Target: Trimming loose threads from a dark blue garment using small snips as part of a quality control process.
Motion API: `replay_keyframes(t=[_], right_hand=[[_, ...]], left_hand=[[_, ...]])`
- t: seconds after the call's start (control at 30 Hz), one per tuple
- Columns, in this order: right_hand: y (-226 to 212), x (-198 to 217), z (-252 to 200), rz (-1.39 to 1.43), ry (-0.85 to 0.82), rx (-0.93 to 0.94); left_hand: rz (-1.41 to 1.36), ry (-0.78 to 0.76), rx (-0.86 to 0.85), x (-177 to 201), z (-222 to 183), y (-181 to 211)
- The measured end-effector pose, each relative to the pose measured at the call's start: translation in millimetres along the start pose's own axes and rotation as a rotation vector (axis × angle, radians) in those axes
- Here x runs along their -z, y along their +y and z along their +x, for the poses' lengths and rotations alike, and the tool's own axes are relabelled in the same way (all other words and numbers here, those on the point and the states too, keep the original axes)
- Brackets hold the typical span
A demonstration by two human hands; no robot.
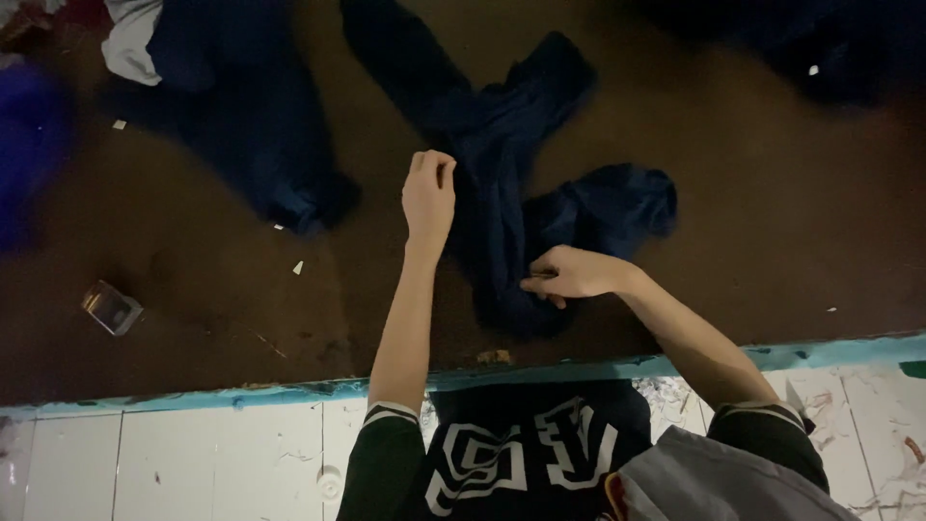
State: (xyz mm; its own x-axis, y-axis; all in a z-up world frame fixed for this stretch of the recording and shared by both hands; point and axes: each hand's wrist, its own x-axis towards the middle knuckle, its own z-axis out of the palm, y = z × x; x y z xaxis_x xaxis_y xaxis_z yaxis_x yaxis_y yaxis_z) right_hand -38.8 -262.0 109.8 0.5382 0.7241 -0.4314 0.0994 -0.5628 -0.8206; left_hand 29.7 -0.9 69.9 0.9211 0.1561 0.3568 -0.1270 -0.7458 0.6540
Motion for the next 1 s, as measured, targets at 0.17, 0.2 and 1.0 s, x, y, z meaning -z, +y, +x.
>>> replay_keyframes(t=[0.17, 0.2, 1.0], right_hand=[[-16.3, 2.8, 4.2, -0.092, 0.477, 0.18], [-16.3, 4.0, 7.5, -0.182, 0.69, 0.301], [-52.2, -5.5, -33.9, -0.227, 0.691, 0.384]], left_hand=[[-0.678, -0.046, 0.269, 14.1, -3.2, 5.6], [-0.847, -0.063, 0.322, 15.8, -3.8, 9.4], [-1.612, -0.05, 0.614, 13.9, -160.9, 66.5]])
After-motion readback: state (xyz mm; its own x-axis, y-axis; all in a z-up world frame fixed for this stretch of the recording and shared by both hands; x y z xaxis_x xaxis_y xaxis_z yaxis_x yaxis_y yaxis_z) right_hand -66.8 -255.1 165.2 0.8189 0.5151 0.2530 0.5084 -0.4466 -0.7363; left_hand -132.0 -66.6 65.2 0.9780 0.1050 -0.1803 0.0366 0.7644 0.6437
